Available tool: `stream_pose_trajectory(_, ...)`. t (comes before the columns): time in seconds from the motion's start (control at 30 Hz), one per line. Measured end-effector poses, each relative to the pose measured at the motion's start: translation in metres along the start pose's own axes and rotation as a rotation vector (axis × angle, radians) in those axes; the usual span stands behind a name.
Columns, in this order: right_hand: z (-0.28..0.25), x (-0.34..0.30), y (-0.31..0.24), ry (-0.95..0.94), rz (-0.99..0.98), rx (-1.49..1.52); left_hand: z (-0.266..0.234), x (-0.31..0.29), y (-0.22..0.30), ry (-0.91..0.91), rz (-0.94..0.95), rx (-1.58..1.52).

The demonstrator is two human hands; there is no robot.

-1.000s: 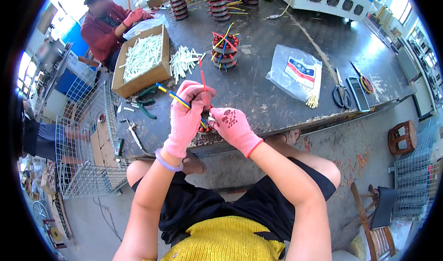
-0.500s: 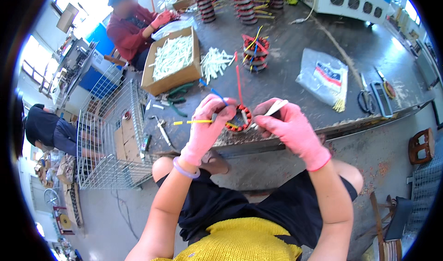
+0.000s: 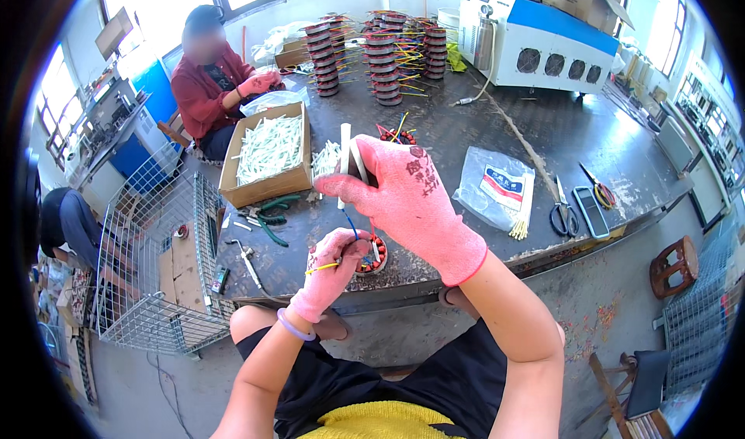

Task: The person is assembling motor components at a workbench. They use scissors to trim wires on a stator and insert thin white rods into the component slots.

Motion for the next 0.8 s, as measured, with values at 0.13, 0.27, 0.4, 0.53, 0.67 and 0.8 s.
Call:
stream_pose_trajectory(0.13, 0.008, 0.004, -0.005, -0.027, -0.069, -0.094, -0.004, -0.002, -0.001, -0.004, 0.015, 0.021)
stream_pose_trajectory(0.27, 0.010, 0.004, -0.004, -0.043, -0.050, -0.084, -0.004, -0.002, 0.001, 0.036, 0.107, -0.004)
stream_pose_trajectory(0.4, 0.014, 0.003, -0.013, -0.095, -0.111, -0.232, -0.007, -0.001, -0.001, 0.011, 0.093, -0.009)
stream_pose_trajectory(0.53, 0.015, -0.004, 0.009, -0.171, -0.146, -0.261, -0.006, 0.000, -0.004, -0.001, 0.027, -0.044)
stream_pose_trajectory(0.67, 0.023, -0.028, 0.044, -0.268, 0.002, -0.227, 0.004, 0.000, -0.019, -0.073, -0.178, -0.192)
stream_pose_trajectory(0.8, 0.027, -0.050, 0.079, -0.233, 0.011, -0.391, -0.009, 0.002, -0.014, -0.039, -0.215, -0.562)
Point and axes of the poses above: each hand's wrist, its own x-axis towards the middle knuckle, its own z-axis out of the palm, y = z × x, the point moved 3 cm from there along x, towards the middle knuckle, and after that the axes turned 15 degrees about x, right-handed, at the moved point
